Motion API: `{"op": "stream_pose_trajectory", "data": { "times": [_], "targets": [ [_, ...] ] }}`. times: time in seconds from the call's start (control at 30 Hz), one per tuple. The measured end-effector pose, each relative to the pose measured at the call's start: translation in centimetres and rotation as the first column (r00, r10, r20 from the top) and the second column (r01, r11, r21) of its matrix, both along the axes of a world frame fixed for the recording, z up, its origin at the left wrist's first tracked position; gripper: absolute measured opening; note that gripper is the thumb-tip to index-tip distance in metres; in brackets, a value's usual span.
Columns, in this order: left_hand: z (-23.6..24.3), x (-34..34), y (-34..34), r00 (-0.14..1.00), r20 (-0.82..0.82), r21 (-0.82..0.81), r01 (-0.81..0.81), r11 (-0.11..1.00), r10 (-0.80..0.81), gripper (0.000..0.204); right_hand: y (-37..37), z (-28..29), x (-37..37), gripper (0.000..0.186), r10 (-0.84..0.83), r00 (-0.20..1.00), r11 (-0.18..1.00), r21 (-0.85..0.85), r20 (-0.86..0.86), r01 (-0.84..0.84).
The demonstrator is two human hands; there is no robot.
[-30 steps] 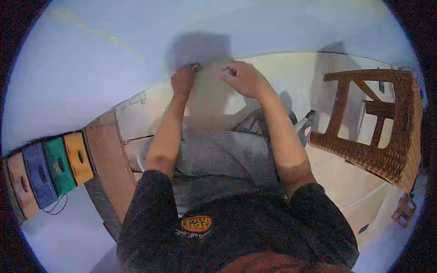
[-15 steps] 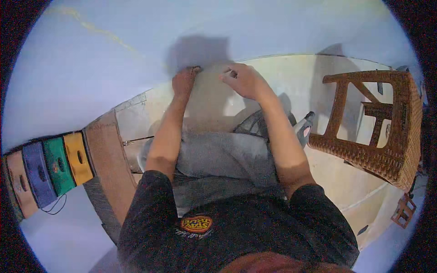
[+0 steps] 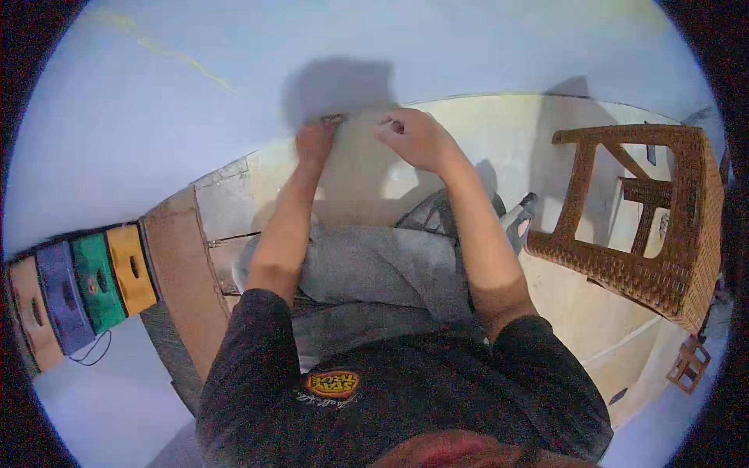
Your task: The person fills a crack in a wall using a putty knife and patching compound.
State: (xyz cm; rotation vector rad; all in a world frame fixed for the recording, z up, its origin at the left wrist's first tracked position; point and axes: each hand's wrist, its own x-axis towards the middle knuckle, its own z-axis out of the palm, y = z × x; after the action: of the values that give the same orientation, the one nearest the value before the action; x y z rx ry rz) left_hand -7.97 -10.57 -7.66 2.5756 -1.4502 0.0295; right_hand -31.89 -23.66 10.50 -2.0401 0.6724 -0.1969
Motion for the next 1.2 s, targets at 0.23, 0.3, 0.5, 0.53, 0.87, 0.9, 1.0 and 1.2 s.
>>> {"op": "stream_pose_trajectory", "data": {
  "times": [0.23,0.3,0.5,0.53,0.87,0.9,1.0,1.2],
  "targets": [
    [0.2,0.6,0.2,1.000,0.025,-0.041,0.020,0.999,-0.019,0.036,-0.3,-1.2,0.1,0.049,0.046,0.996,0.995,-0.090,0.077,-0.039],
    [-0.7,1.5,1.4,0.995,0.098,-0.115,0.046,0.992,-0.034,0.034,0.4,0.0,0.5,0.049,0.052,0.997,0.998,-0.038,0.055,-0.050],
    [1.1,0.1,0.3,0.992,-0.059,0.018,-0.114,0.993,0.114,0.030,-0.1,0.1,0.4,0.044,0.026,1.000,1.000,0.003,-0.009,-0.025],
    [1.2,-0.5,0.5,0.992,-0.084,-0.040,-0.103,0.994,0.099,0.029,0.1,0.1,0.3,0.044,0.035,0.999,0.999,0.010,-0.014,-0.035],
    [1.2,1.3,1.0,0.999,0.000,-0.089,-0.051,0.995,0.051,0.033,0.6,0.8,0.5,0.044,0.053,0.998,0.998,-0.020,0.031,-0.053],
    [1.6,0.2,0.0,0.997,-0.051,-0.066,-0.057,0.996,0.054,0.034,0.1,-0.1,0.2,0.043,-0.007,0.998,1.000,-0.030,-0.060,0.005],
    [1.3,-0.9,-0.7,0.988,-0.146,-0.053,-0.049,0.997,0.041,0.036,-0.6,0.6,-0.7,0.046,-0.004,0.997,0.999,-0.040,-0.080,0.000],
    [-1.2,1.6,0.3,0.986,-0.135,0.014,-0.095,0.995,0.096,0.032,-0.4,-0.3,0.4,0.044,0.030,0.997,0.998,-0.051,-0.076,-0.034]
  ]
}}
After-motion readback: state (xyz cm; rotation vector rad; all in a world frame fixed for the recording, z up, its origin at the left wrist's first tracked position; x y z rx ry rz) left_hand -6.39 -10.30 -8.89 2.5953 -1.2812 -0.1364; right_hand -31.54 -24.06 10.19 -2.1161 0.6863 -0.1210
